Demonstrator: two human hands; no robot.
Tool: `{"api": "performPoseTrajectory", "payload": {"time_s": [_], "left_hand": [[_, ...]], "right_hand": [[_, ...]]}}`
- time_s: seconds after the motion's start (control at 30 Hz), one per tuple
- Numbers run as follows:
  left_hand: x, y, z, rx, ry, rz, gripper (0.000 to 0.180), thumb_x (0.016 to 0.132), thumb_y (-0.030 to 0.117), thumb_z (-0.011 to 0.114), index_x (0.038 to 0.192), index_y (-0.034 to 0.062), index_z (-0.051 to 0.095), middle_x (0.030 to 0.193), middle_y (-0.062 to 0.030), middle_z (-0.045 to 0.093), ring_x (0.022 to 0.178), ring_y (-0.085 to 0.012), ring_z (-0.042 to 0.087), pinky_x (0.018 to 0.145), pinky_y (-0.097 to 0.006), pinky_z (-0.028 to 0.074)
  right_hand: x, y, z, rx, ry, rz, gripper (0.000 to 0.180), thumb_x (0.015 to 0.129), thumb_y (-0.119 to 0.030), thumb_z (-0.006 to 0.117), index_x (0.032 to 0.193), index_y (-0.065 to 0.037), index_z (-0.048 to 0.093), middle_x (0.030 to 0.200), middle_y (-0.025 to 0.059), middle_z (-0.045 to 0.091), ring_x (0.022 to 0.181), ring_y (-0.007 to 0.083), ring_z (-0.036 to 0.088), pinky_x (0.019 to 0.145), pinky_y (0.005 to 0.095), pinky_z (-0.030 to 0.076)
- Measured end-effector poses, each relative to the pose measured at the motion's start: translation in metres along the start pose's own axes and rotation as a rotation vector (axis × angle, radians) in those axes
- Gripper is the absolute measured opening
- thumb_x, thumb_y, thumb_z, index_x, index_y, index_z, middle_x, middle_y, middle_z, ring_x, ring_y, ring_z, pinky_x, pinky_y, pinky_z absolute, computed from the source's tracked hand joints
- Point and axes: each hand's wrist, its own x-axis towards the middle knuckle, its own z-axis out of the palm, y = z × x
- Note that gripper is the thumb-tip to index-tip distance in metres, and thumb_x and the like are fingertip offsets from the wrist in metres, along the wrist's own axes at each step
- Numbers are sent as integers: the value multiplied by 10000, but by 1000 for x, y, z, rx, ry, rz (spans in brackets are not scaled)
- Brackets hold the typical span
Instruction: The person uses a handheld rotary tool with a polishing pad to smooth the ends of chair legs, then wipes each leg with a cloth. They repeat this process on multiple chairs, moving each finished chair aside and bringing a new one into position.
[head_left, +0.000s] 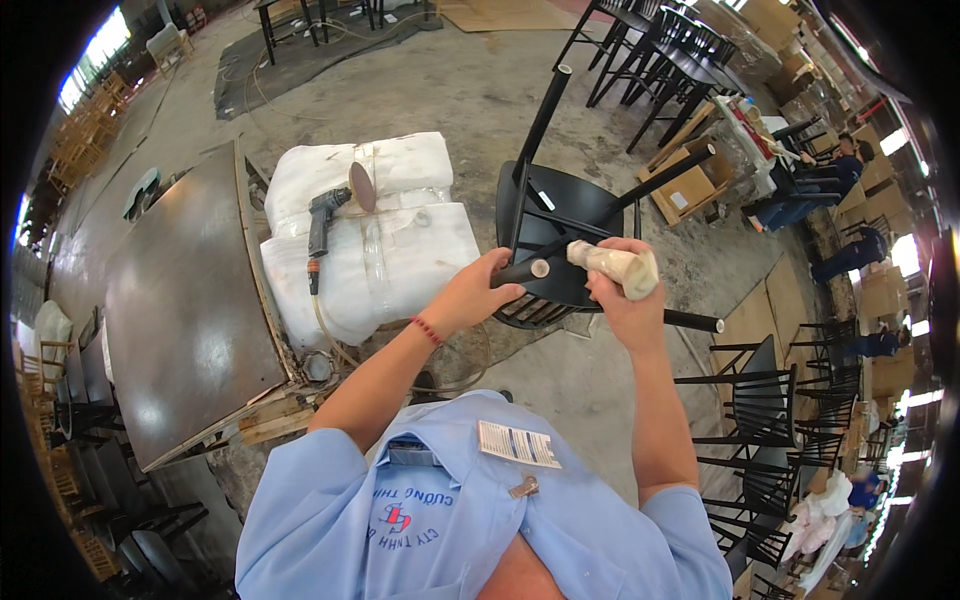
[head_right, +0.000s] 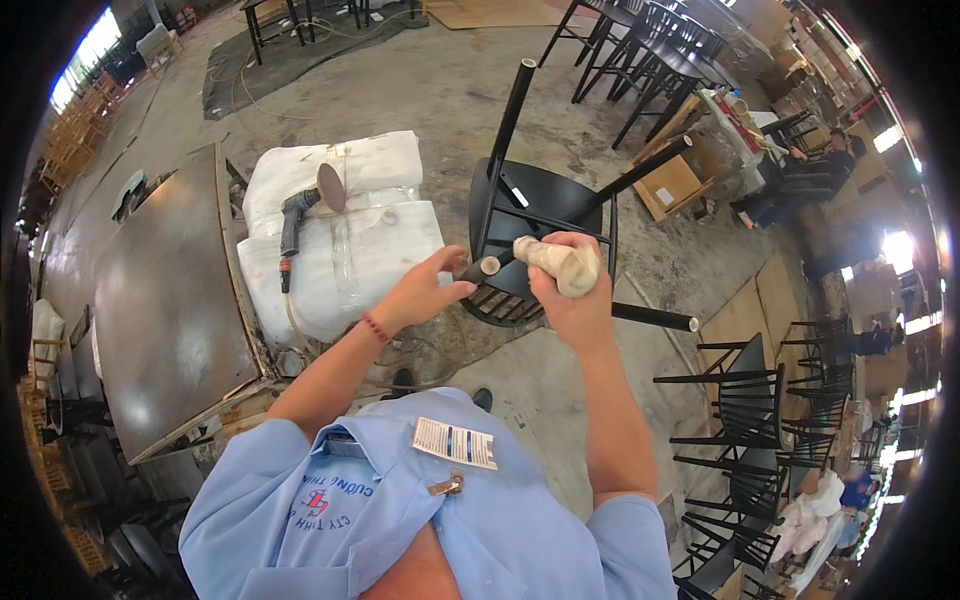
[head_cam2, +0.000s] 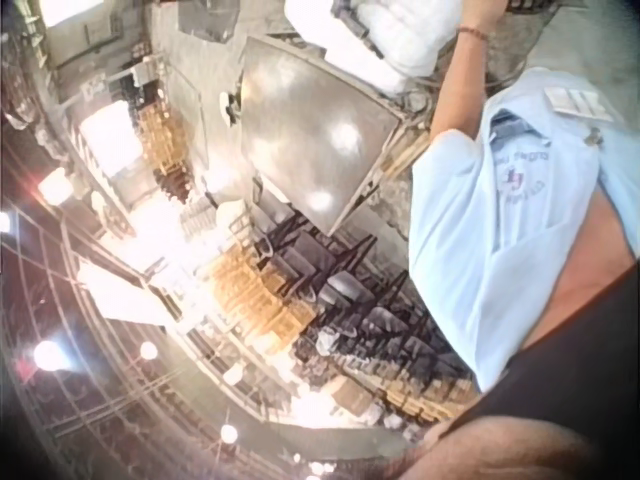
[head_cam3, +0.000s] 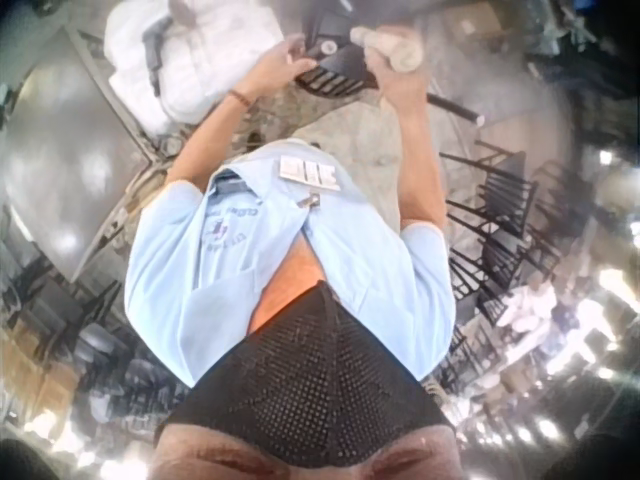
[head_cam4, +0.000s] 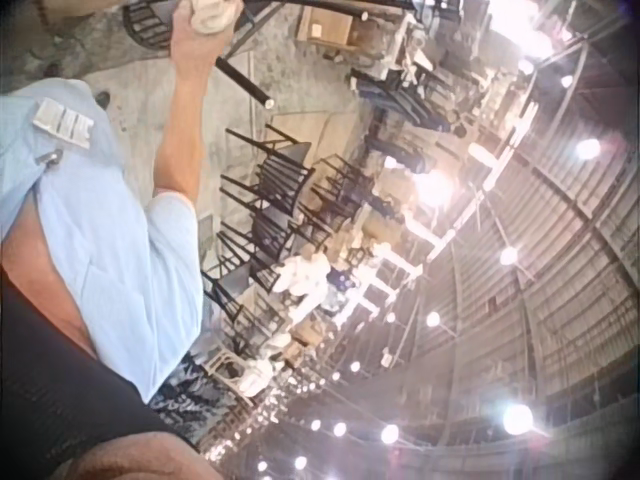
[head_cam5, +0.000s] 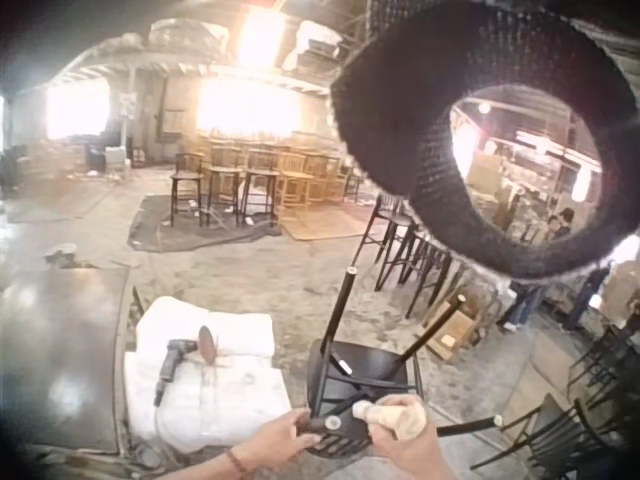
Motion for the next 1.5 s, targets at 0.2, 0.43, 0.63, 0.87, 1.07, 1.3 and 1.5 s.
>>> {"api": "performPoseTrajectory", "payload": {"time_s": [0.2, 0.43, 0.63, 0.87, 1.07, 1.3, 1.5], "left_hand": [[41, -23, 44, -50, 13, 54, 406, 816, 185, 779, 1158, 90, 582, 1043, -142, 688, 985, -308, 666, 835, -379, 514], [41, -29, 56, -51, 100, 51, 363, 809, 192, 784, 1091, 91, 578, 968, -144, 677, 903, -320, 665, 778, -386, 521], [44, -31, 59, -38, 94, 31, 352, 816, 206, 780, 1086, 104, 579, 972, -138, 678, 907, -315, 665, 782, -381, 520], [44, -34, 56, -31, 109, 43, 332, 828, 218, 771, 1074, 110, 576, 965, -125, 674, 897, -305, 660, 777, -380, 515], [44, -35, 56, -40, 116, 37, 323, 833, 214, 767, 1063, 98, 571, 960, -125, 665, 887, -300, 653, 773, -376, 513], [45, -33, 59, -63, 110, 1, 329, 802, 191, 766, 1064, 111, 586, 988, -132, 675, 938, -341, 659, 808, -406, 520], [43, -37, 61, -78, 99, 0, 320, 817, 196, 763, 1072, 113, 588, 992, -116, 675, 933, -314, 663, 807, -385, 517]], "right_hand": [[10, 7, 29, -86, -164, 55, 310, 783, -109, 775, 1045, -54, 620, 902, 43, 688, 837, 111, 642, 754, 288, 523], [21, 8, 20, -349, -108, -4, 346, 763, -148, 783, 1059, -63, 626, 931, 74, 709, 846, 176, 688, 761, 325, 538], [22, 21, 20, -315, -110, -12, 359, 744, -138, 796, 1061, -67, 643, 990, 76, 700, 921, 164, 674, 812, 303, 527], [27, 17, 23, -270, -84, -10, 329, 747, -112, 772, 1046, -54, 647, 971, 75, 697, 910, 170, 670, 824, 323, 524], [27, 11, 24, -349, -144, 54, 367, 748, -144, 780, 1076, -47, 646, 957, 86, 700, 895, 183, 680, 826, 333, 528], [27, 14, 28, -399, -65, -63, 394, 754, -187, 794, 1098, -61, 649, 1004, 100, 671, 921, 243, 666, 830, 354, 521], [23, 13, 29, -323, -192, 41, 436, 743, -230, 802, 1101, -39, 640, 1020, 125, 646, 946, 274, 658, 839, 381, 513]]}}
